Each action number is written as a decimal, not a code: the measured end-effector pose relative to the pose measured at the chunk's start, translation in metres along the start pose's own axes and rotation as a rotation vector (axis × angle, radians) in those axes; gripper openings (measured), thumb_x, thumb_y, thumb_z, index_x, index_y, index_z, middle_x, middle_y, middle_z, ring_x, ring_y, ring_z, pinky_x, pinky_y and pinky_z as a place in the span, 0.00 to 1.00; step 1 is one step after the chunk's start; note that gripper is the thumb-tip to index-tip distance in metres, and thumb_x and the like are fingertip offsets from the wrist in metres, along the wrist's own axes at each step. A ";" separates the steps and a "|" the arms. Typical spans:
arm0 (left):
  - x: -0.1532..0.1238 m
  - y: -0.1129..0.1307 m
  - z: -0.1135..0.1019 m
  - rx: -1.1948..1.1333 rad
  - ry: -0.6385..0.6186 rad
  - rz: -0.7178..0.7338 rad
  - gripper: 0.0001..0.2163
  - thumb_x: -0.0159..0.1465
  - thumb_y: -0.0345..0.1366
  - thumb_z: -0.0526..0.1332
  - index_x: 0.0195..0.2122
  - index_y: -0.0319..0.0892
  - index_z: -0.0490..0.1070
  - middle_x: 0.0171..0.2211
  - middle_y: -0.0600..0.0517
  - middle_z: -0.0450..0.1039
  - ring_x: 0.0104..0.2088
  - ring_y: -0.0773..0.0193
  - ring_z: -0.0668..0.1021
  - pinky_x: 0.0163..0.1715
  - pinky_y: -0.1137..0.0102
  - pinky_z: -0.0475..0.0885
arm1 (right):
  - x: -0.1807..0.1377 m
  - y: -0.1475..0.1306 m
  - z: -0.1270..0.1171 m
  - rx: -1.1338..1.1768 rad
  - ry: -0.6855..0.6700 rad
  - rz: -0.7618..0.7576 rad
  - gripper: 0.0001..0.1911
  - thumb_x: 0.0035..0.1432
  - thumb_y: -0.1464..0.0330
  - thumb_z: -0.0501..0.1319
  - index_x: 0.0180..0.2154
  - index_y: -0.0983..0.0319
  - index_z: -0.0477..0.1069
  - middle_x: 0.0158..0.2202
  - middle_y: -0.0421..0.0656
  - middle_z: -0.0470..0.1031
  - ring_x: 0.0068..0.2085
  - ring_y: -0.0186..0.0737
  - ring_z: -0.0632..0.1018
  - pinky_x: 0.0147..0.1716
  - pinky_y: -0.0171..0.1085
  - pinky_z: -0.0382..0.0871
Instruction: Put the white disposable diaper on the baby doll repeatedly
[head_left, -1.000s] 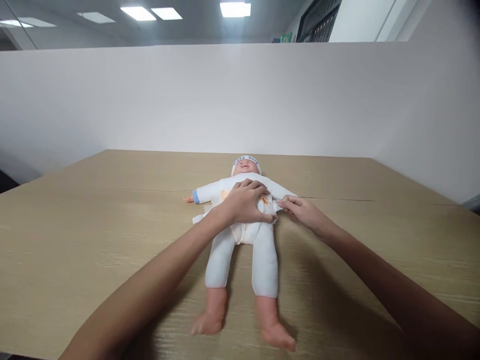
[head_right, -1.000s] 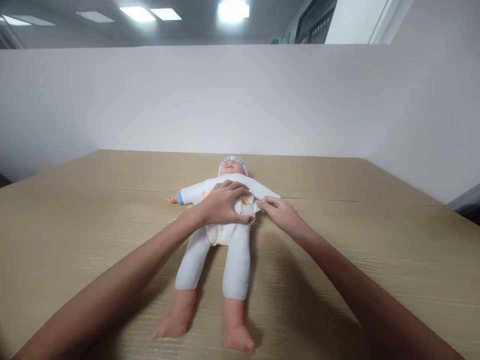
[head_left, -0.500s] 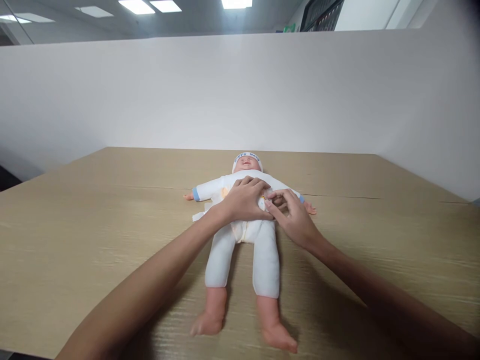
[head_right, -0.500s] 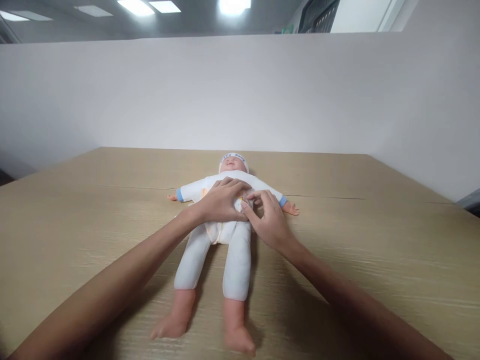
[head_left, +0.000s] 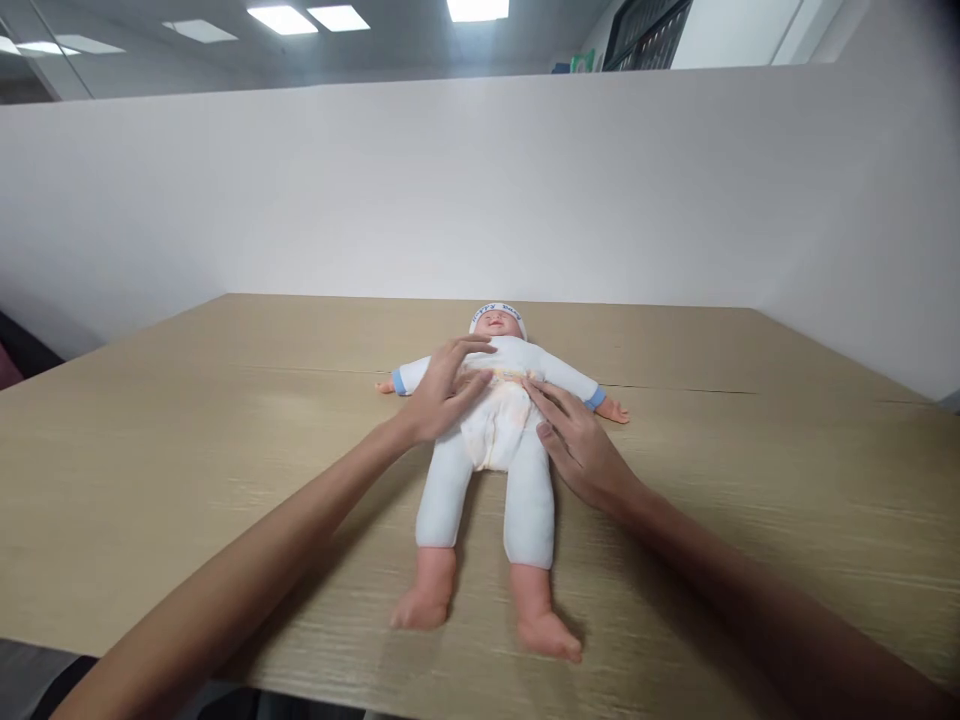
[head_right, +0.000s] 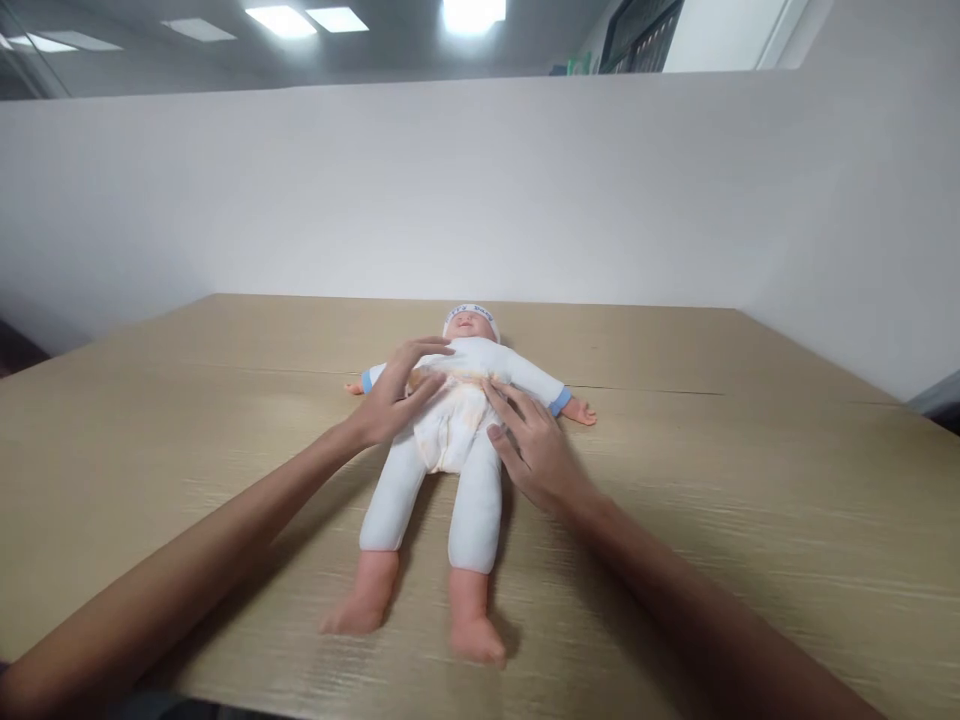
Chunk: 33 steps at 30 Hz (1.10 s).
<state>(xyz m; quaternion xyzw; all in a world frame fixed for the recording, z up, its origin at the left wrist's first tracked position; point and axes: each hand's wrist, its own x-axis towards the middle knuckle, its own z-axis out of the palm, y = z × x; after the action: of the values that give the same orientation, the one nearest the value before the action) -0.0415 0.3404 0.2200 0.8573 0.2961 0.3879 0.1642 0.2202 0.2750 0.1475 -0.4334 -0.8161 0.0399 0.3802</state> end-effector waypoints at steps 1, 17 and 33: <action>-0.012 -0.009 -0.006 0.045 0.033 -0.058 0.17 0.79 0.47 0.54 0.62 0.46 0.70 0.67 0.44 0.71 0.69 0.52 0.70 0.71 0.55 0.63 | 0.000 0.000 -0.003 -0.032 0.005 -0.015 0.29 0.81 0.58 0.48 0.77 0.54 0.57 0.75 0.51 0.64 0.74 0.53 0.66 0.73 0.59 0.61; -0.071 -0.061 -0.033 0.351 -0.113 -0.591 0.16 0.65 0.51 0.65 0.31 0.45 0.67 0.37 0.45 0.76 0.43 0.46 0.77 0.51 0.54 0.69 | 0.131 -0.064 0.015 -0.151 -0.302 -0.061 0.11 0.67 0.61 0.68 0.47 0.59 0.80 0.43 0.46 0.80 0.47 0.50 0.80 0.49 0.46 0.71; -0.004 -0.024 -0.024 -0.368 -0.120 -0.637 0.19 0.63 0.52 0.65 0.25 0.43 0.68 0.25 0.54 0.66 0.28 0.65 0.65 0.30 0.68 0.57 | 0.133 -0.047 0.038 -0.040 -0.344 0.091 0.44 0.58 0.60 0.71 0.72 0.66 0.65 0.51 0.52 0.84 0.52 0.55 0.81 0.50 0.45 0.71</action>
<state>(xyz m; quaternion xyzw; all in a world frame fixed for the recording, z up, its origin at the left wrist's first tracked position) -0.0710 0.3581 0.2208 0.6995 0.4632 0.3131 0.4451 0.1185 0.3540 0.2170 -0.4642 -0.8492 0.1146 0.2241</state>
